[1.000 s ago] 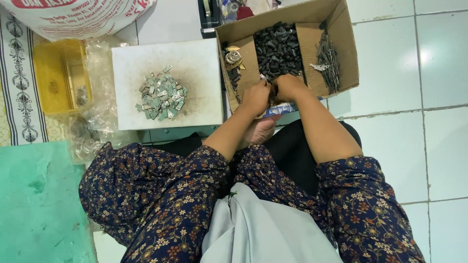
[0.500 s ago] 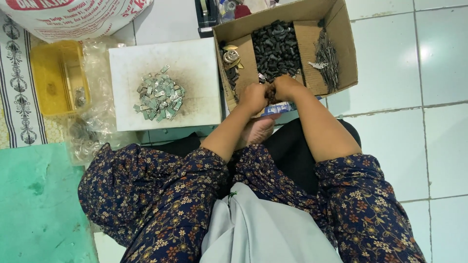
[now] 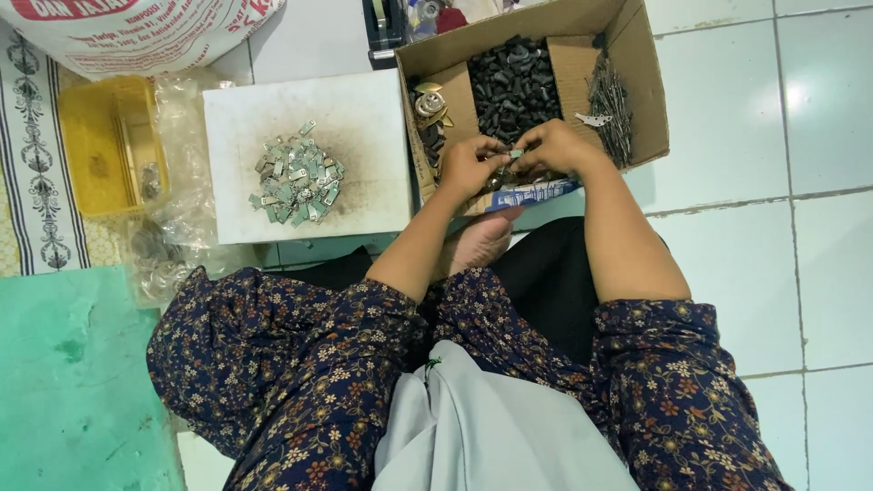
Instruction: Tying thin strings to small decorative metallic ornaments and placing them into a cardboard box.
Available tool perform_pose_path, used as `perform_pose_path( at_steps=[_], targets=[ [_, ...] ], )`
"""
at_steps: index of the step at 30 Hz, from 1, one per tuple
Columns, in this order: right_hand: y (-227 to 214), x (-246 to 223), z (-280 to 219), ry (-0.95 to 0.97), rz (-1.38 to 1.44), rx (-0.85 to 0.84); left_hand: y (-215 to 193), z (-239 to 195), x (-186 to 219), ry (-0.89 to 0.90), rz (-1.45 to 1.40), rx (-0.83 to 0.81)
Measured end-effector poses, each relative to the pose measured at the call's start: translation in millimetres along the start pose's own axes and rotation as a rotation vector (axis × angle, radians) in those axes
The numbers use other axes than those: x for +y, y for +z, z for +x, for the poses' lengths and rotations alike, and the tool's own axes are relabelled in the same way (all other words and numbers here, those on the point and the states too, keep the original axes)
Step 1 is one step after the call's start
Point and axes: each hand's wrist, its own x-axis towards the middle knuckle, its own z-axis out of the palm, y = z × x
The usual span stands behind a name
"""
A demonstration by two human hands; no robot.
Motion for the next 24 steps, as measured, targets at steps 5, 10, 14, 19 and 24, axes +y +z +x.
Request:
perform_pose_path(
  at_steps=[5, 10, 14, 19, 24],
  targets=[
    [0, 5, 1, 0.067, 0.345, -0.035, 5, 11, -15, 0.020, -0.076, 0.034],
    [-2, 7, 2, 0.129, 0.467, -0.037, 4, 9, -13, 0.028, -0.036, 0.070],
    [-3, 5, 0, 0.128, 0.508, -0.070, 8, 18, -29, -0.010, -0.083, 0.071],
    [-5, 7, 5, 0.119, 0.458, -0.098, 11, 4, -16, -0.046, -0.229, 0.064],
    [-9, 0, 1, 0.071, 0.305, 0.002, 18, 12, -26, -0.081, -0.397, 0.038]
  ],
)
